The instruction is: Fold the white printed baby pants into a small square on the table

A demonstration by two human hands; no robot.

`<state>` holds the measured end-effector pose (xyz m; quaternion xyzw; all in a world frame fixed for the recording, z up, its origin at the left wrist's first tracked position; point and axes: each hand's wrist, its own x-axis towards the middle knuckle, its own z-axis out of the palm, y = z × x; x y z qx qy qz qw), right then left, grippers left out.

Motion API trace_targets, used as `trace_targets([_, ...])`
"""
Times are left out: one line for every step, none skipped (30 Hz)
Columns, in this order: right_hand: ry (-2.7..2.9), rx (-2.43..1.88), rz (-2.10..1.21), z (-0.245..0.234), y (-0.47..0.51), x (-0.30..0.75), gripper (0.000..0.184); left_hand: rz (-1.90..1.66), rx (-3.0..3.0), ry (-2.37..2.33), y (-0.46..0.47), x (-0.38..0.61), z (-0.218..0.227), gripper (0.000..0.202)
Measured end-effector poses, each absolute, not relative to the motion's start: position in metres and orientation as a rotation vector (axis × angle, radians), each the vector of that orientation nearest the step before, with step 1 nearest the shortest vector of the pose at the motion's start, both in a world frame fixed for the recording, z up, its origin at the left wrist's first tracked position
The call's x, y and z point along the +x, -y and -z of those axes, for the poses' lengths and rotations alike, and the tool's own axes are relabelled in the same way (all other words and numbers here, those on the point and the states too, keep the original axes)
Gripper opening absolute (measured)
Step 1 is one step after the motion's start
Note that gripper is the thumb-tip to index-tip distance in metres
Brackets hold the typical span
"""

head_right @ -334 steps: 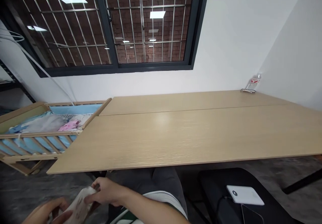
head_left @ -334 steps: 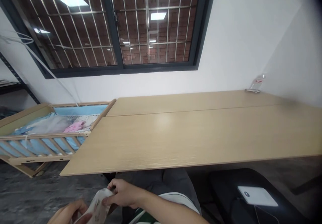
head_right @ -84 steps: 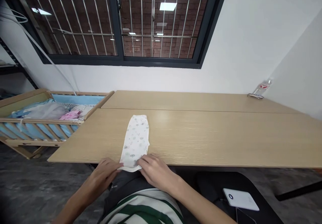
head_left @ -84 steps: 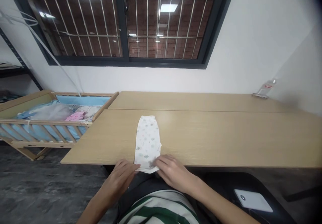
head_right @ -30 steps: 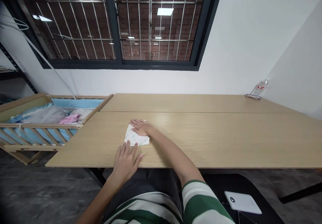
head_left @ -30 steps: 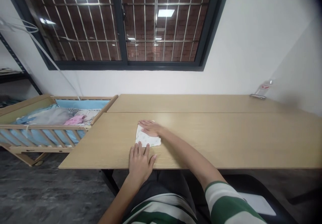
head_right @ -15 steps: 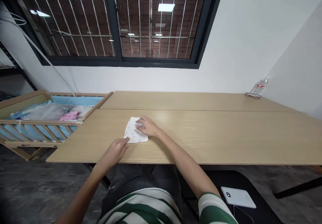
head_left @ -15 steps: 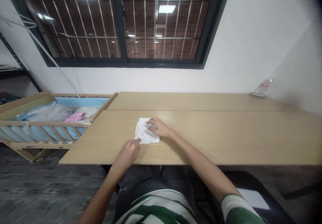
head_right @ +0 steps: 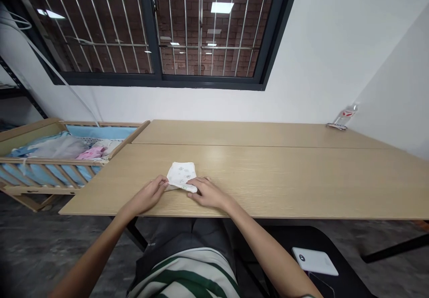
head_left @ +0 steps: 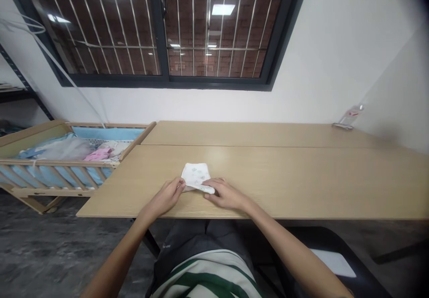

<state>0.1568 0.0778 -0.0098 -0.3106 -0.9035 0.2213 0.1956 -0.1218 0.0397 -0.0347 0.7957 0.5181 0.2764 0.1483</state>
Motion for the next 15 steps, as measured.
trace_targets([2.493,-0.884,-0.636,0.009,-0.076,0.157,0.036,-0.790,2.230,-1.455,-0.040,-0.123,0.033,0.033])
trace_targets([2.457,-0.903,-0.654,0.009,-0.076,0.157,0.033,-0.776,2.187,-1.430,-0.040,-0.125,0.032,0.032])
trace_targets([2.426,-0.927,-0.673,0.009,-0.077,0.157,0.031,-0.754,2.163,-1.419,-0.042,-0.126,0.030,0.034])
trace_targets([2.399,-0.958,-0.690,0.008,-0.080,0.157,0.031,-0.731,2.145,-1.414,-0.044,-0.126,0.029,0.038])
trace_targets([2.372,-0.989,-0.702,0.008,-0.083,0.157,0.031,-0.712,2.128,-1.407,-0.047,-0.126,0.028,0.042])
trace_targets([2.344,-1.015,-0.705,0.009,-0.087,0.156,0.032,-0.706,2.108,-1.392,-0.050,-0.126,0.027,0.045])
trace_targets([2.316,-1.032,-0.701,0.009,-0.091,0.155,0.032,-0.715,2.088,-1.367,-0.053,-0.126,0.026,0.045])
trace_targets([2.287,-1.046,-0.692,0.010,-0.096,0.154,0.032,-0.731,2.077,-1.355,-0.057,-0.125,0.025,0.044])
trace_targets([2.257,-1.065,-0.681,0.012,-0.101,0.153,0.032,-0.746,2.073,-1.365,-0.061,-0.123,0.024,0.043])
trace_targets([2.229,-1.093,-0.668,0.014,-0.106,0.151,0.032,-0.760,2.075,-1.399,-0.065,-0.122,0.023,0.042])
trace_targets([2.202,-1.132,-0.654,0.017,-0.111,0.149,0.032,-0.767,2.081,-1.454,-0.069,-0.120,0.023,0.042])
trace_targets([2.174,-1.181,-0.640,0.021,-0.117,0.147,0.033,-0.764,2.086,-1.522,-0.074,-0.117,0.023,0.042])
trace_targets([2.143,-1.231,-0.628,0.024,-0.123,0.145,0.034,-0.757,2.087,-1.596,-0.080,-0.115,0.024,0.042])
trace_targets([2.108,-1.275,-0.616,0.027,-0.128,0.142,0.033,-0.752,2.084,-1.667,-0.085,-0.112,0.025,0.041])
trace_targets([2.072,-1.311,-0.606,0.031,-0.134,0.140,0.032,-0.746,2.080,-1.729,-0.091,-0.109,0.026,0.040])
